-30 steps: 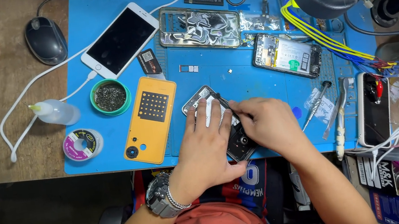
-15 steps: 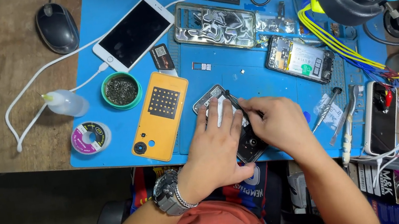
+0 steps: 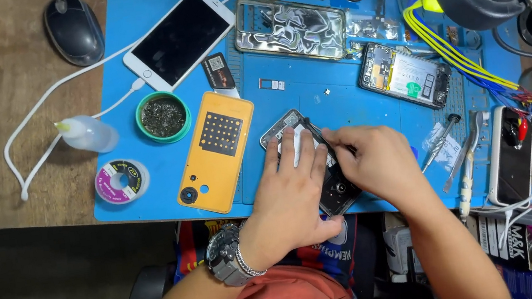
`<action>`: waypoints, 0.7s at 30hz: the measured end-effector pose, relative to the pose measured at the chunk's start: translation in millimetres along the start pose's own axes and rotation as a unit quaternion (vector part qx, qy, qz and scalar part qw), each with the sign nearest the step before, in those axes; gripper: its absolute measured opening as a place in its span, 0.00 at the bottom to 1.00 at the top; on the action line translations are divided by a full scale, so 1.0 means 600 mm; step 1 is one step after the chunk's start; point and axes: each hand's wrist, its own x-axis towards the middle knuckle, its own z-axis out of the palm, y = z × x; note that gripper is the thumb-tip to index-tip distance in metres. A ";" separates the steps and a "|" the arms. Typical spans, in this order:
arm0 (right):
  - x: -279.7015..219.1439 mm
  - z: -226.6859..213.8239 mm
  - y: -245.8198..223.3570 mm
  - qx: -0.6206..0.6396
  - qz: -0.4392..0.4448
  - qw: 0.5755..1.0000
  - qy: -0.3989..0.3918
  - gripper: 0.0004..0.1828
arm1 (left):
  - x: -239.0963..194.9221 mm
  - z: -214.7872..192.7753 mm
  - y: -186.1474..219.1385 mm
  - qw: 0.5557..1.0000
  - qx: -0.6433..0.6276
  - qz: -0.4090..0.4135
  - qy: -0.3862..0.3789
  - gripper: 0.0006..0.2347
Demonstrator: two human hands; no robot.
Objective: The person uses a small metal tool to pry and adjust components around the camera module of a disassembled smartphone. They then pick up a tube of SUXUN T-7000 adhesive and apply it to the back of a yellow phone case.
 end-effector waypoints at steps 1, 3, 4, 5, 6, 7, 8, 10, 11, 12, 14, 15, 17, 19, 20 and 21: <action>0.002 -0.005 -0.007 -0.001 -0.005 1.000 0.000 0.13 | 0.001 0.002 -0.002 1.000 0.001 -0.004 0.003 0.47; -0.001 -0.014 -0.017 0.009 0.006 1.000 -0.006 0.14 | 0.001 0.008 0.000 1.000 0.013 0.001 0.016 0.47; 0.004 -0.005 -0.007 0.008 0.008 1.000 -0.009 0.14 | -0.001 0.007 0.002 1.000 0.011 0.000 0.014 0.47; 0.006 0.003 0.004 0.031 -0.001 0.999 0.009 0.13 | 0.000 0.006 0.003 1.000 0.019 0.000 0.019 0.47; 0.008 0.010 0.015 0.054 -0.010 0.998 0.026 0.11 | 0.001 0.005 0.004 0.999 0.027 -0.001 0.024 0.47; 0.003 0.015 0.015 0.054 -0.007 0.998 0.031 0.11 | 0.003 0.006 0.004 0.999 0.028 0.004 0.025 0.47; -0.002 0.020 0.013 0.055 -0.005 0.998 0.041 0.11 | 0.003 0.007 0.003 0.999 0.031 0.005 0.028 0.47; 0.006 0.036 0.015 0.056 -0.012 0.997 0.044 0.10 | 0.000 0.008 0.003 0.999 0.035 -0.006 0.031 0.47; 0.013 0.047 0.022 0.055 -0.017 0.997 0.047 0.12 | -0.001 0.008 0.004 0.999 0.036 -0.006 0.034 0.47; 0.020 0.057 0.030 0.054 -0.023 0.997 0.050 0.13 | 0.000 0.009 0.005 0.999 0.037 -0.006 0.037 0.47; 0.013 0.028 0.011 0.037 -0.020 0.998 0.036 0.13 | 0.001 0.008 0.006 0.999 0.030 -0.001 0.031 0.47; 0.013 0.011 -0.001 0.017 -0.025 0.999 0.018 0.14 | 0.002 0.006 0.004 0.999 0.023 -0.004 0.030 0.47; 0.014 0.007 -0.002 0.013 -0.027 0.999 0.013 0.14 | 0.000 0.008 0.003 0.999 0.020 -0.005 0.031 0.47; 0.019 0.008 0.000 0.006 -0.026 1.000 0.006 0.14 | -0.001 0.009 0.005 0.999 0.012 -0.005 0.032 0.47; 0.023 0.011 0.003 0.017 -0.033 0.999 0.010 0.14 | -0.001 0.008 0.007 0.999 0.015 -0.007 0.027 0.47; 0.029 0.015 0.004 0.031 -0.040 0.999 0.016 0.14 | -0.001 0.005 0.005 0.999 0.021 -0.008 0.022 0.47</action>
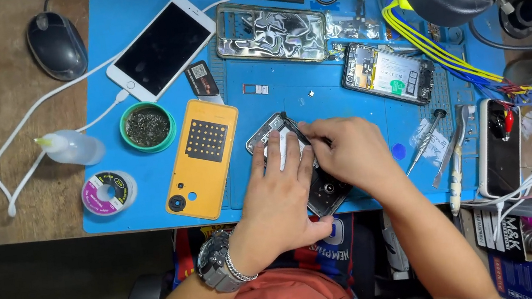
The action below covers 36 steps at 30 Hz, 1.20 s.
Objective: The person uses a small metal tool to pry and adjust components around the camera module of a disassembled smartphone. They then pick up a tube of SUXUN T-7000 adhesive and apply it to the back of a yellow phone case.
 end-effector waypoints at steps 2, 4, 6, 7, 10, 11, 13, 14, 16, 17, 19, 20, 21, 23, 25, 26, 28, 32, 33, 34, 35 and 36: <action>-0.009 -0.008 0.003 -0.007 0.008 1.000 -0.007 0.14 | 0.002 0.000 -0.001 1.000 -0.004 0.004 0.005 0.47; -0.002 -0.005 0.003 -0.018 0.013 1.000 -0.020 0.13 | 0.000 0.000 -0.002 1.000 -0.011 0.002 0.011 0.47; 0.015 0.006 0.005 0.027 -0.011 1.000 -0.001 0.13 | 0.002 0.003 -0.002 1.000 0.013 0.003 0.018 0.47; 0.008 0.000 0.010 0.027 -0.006 1.000 0.002 0.13 | 0.003 0.004 -0.002 1.000 0.012 0.009 0.016 0.47; 0.002 -0.012 0.011 0.029 0.009 0.999 -0.016 0.11 | 0.002 0.001 -0.005 1.000 0.006 0.004 0.012 0.47; 0.005 -0.014 0.010 0.029 0.019 0.999 -0.019 0.11 | 0.003 0.000 -0.006 1.000 0.008 0.005 0.018 0.47; -0.001 -0.010 0.015 0.030 0.037 0.999 -0.023 0.11 | -0.001 0.002 -0.002 1.000 0.005 0.010 0.018 0.47; -0.003 -0.006 0.018 0.059 0.030 0.998 -0.010 0.12 | 0.000 0.002 -0.002 1.000 0.005 0.010 0.018 0.47; -0.008 0.003 0.024 0.088 0.022 0.996 0.006 0.12 | 0.002 0.001 -0.001 1.000 0.007 0.010 0.020 0.47; -0.013 0.008 0.026 0.097 0.027 0.995 0.011 0.12 | 0.001 0.001 0.000 1.000 0.001 0.010 0.020 0.47; -0.018 0.018 0.024 0.110 0.026 0.993 0.015 0.13 | 0.000 0.001 -0.002 1.000 0.000 0.006 0.021 0.47; -0.023 0.021 0.022 0.082 0.031 0.996 0.023 0.13 | -0.001 0.003 -0.001 1.000 -0.008 0.003 0.022 0.47; -0.028 0.024 0.019 0.055 0.036 0.997 0.031 0.13 | -0.002 0.005 -0.001 1.000 -0.016 0.001 0.022 0.47; -0.038 0.010 -0.006 0.024 0.037 0.999 0.021 0.13 | -0.004 0.005 0.000 1.000 -0.019 0.002 0.023 0.47; -0.027 0.003 -0.013 -0.012 0.034 0.999 0.012 0.14 | -0.002 0.001 -0.002 0.999 -0.021 0.001 0.030 0.47; -0.018 0.005 -0.005 -0.006 0.028 1.000 0.009 0.14 | -0.003 0.000 -0.001 1.000 -0.019 0.000 0.024 0.47; -0.014 0.000 0.002 0.000 0.024 1.000 0.010 0.15 | -0.004 0.001 0.002 1.000 -0.016 0.003 0.020 0.47; -0.016 -0.013 -0.005 -0.015 0.014 1.000 -0.010 0.15 | -0.002 0.003 -0.002 1.000 -0.008 -0.001 0.019 0.48; -0.016 -0.013 -0.003 -0.022 0.004 1.000 -0.008 0.15 | -0.004 0.006 0.000 1.000 -0.009 -0.003 0.024 0.48; -0.013 -0.006 -0.003 -0.022 0.009 1.000 -0.005 0.15 | -0.005 0.005 0.002 1.000 -0.010 0.002 0.023 0.48; -0.010 -0.001 -0.002 -0.008 0.001 1.000 0.002 0.15 | -0.006 0.003 0.005 1.000 -0.009 -0.002 0.014 0.47; -0.004 0.005 -0.005 0.007 -0.009 1.000 0.011 0.15 | -0.006 -0.002 0.003 1.000 -0.004 -0.006 0.005 0.47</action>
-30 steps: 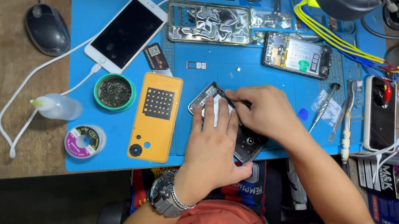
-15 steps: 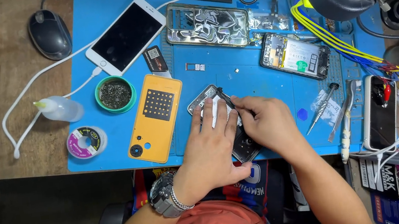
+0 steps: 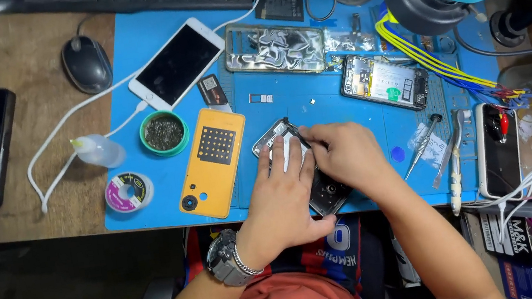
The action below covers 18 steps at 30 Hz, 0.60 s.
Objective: The person uses a small metal tool to pry and adjust components around the camera module of a disassembled smartphone. They then pick up a tube of SUXUN T-7000 adhesive and apply it to the back of a yellow phone case.
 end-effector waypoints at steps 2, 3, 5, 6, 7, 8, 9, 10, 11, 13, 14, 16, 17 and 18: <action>0.006 0.014 0.022 0.034 -0.007 0.999 0.022 0.14 | 0.000 0.003 -0.004 1.000 -0.003 0.007 0.009 0.47; 0.009 0.022 0.033 0.066 -0.016 0.997 0.039 0.13 | -0.003 0.005 -0.004 1.000 -0.009 0.009 0.017 0.47; 0.005 0.028 0.043 0.133 -0.023 0.987 0.084 0.13 | -0.007 0.003 -0.005 1.000 -0.017 0.014 0.018 0.47; 0.003 0.029 0.050 0.198 -0.029 0.971 0.128 0.12 | -0.006 0.002 -0.005 0.999 -0.028 0.017 0.019 0.46; -0.009 0.020 0.051 0.199 -0.027 0.971 0.134 0.12 | -0.004 0.000 -0.011 0.999 -0.026 0.023 0.019 0.46; -0.019 0.012 0.052 0.203 -0.026 0.968 0.147 0.12 | -0.004 -0.002 -0.016 0.998 -0.055 0.018 0.017 0.45; -0.029 0.004 0.052 0.207 -0.025 0.965 0.160 0.12 | -0.004 -0.004 -0.022 0.996 -0.084 0.014 0.015 0.45; -0.040 0.007 0.054 0.210 -0.024 0.964 0.162 0.12 | 0.004 0.005 -0.034 0.996 -0.081 0.015 0.014 0.45; -0.051 0.009 0.057 0.223 -0.020 0.960 0.168 0.13 | 0.013 0.015 -0.046 0.994 -0.103 0.012 0.039 0.35; -0.073 0.008 0.055 0.236 -0.013 0.955 0.176 0.13 | 0.046 0.016 -0.067 0.990 -0.125 0.013 0.061 0.25; -0.083 0.004 0.050 0.259 -0.022 0.948 0.182 0.13 | 0.070 0.007 -0.077 0.995 -0.091 -0.021 0.034 0.19; -0.102 0.001 0.049 0.283 -0.033 0.940 0.189 0.12 | 0.111 -0.010 -0.096 0.997 -0.054 -0.054 0.006 0.14; -0.111 0.002 0.053 0.295 -0.034 0.934 0.197 0.12 | 0.130 -0.018 -0.106 0.992 -0.084 -0.083 -0.033 0.14; -0.119 0.002 0.058 0.308 -0.034 0.928 0.205 0.11 | 0.149 -0.025 -0.116 0.984 -0.114 -0.112 -0.073 0.15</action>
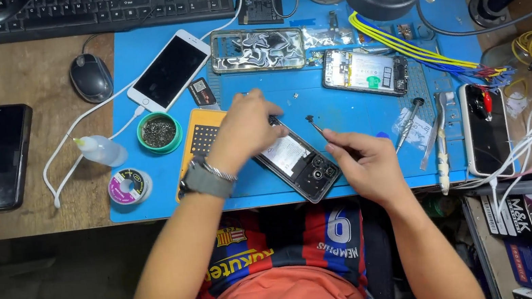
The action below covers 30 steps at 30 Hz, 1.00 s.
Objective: The person uses a small metal tool to pry and adjust components around the camera module of a disassembled smartphone. They then pick up a tube of SUXUN T-7000 adhesive and apply it to the back of a yellow phone case.
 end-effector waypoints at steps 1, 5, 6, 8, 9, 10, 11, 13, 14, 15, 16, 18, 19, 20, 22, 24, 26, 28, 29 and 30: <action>-0.005 -0.006 0.004 0.002 -0.001 1.000 0.001 0.11 | 0.007 -0.006 -0.002 1.000 0.003 0.000 0.000 0.15; -0.032 -0.033 0.023 0.030 -0.003 0.999 0.038 0.10 | 0.027 0.002 -0.016 0.999 -0.029 -0.002 -0.018 0.04; -0.037 -0.038 0.028 0.041 -0.001 0.998 0.045 0.11 | 0.032 0.007 -0.022 0.999 -0.023 0.014 -0.019 0.04; -0.043 -0.051 0.031 0.049 0.012 0.997 0.051 0.11 | 0.026 -0.013 -0.013 0.999 -0.043 0.021 -0.022 0.05; -0.048 -0.057 0.033 0.055 0.025 0.997 0.052 0.11 | 0.022 -0.022 -0.009 0.997 -0.067 0.025 -0.024 0.06; -0.050 -0.058 0.033 0.059 0.027 0.996 0.057 0.11 | 0.014 -0.039 0.004 0.997 -0.063 0.027 -0.028 0.06; -0.052 -0.059 0.033 0.065 0.029 0.996 0.058 0.10 | 0.006 -0.056 0.017 0.995 -0.081 0.021 -0.053 0.06; -0.057 -0.056 0.034 0.074 0.033 0.995 0.058 0.10 | 0.003 -0.063 0.025 0.992 -0.098 0.011 -0.081 0.06; -0.057 -0.054 0.036 0.078 0.031 0.995 0.055 0.10 | 0.011 -0.056 0.020 0.993 -0.079 0.024 -0.087 0.05; -0.057 -0.051 0.037 0.082 0.030 0.995 0.052 0.10 | 0.018 -0.050 0.016 0.993 -0.059 0.037 -0.093 0.05; -0.058 -0.050 0.037 0.084 0.029 0.995 0.052 0.10 | 0.022 -0.046 0.014 0.994 -0.056 0.037 -0.092 0.05; -0.059 -0.050 0.035 0.084 0.036 0.995 0.049 0.10 | 0.028 -0.040 0.009 0.989 0.000 0.117 -0.087 0.05; -0.063 -0.052 0.038 0.086 0.034 0.995 0.048 0.10 | 0.024 -0.027 -0.003 0.990 0.002 0.116 -0.085 0.05; -0.066 -0.053 0.041 0.090 0.038 0.994 0.051 0.10 | 0.022 -0.017 -0.014 0.984 0.036 0.163 -0.056 0.06; -0.071 -0.055 0.045 0.095 0.041 0.993 0.058 0.11 | 0.016 -0.012 -0.018 0.974 0.073 0.213 -0.029 0.08; -0.077 -0.057 0.048 0.086 0.043 0.994 0.059 0.11 | 0.005 -0.017 -0.005 0.962 0.150 0.226 -0.015 0.08; -0.080 -0.055 0.045 0.092 0.043 0.993 0.059 0.11 | 0.014 -0.009 -0.016 0.960 0.162 0.226 -0.013 0.08; -0.085 -0.052 0.044 0.099 0.044 0.993 0.056 0.10 | 0.023 0.003 -0.036 0.959 0.174 0.222 -0.009 0.09; -0.087 -0.050 0.045 0.097 0.044 0.993 0.056 0.11 | 0.030 0.010 -0.048 0.968 0.143 0.208 -0.007 0.09; -0.089 -0.050 0.045 0.095 0.044 0.993 0.057 0.11 | 0.038 0.017 -0.059 0.974 0.113 0.195 -0.004 0.10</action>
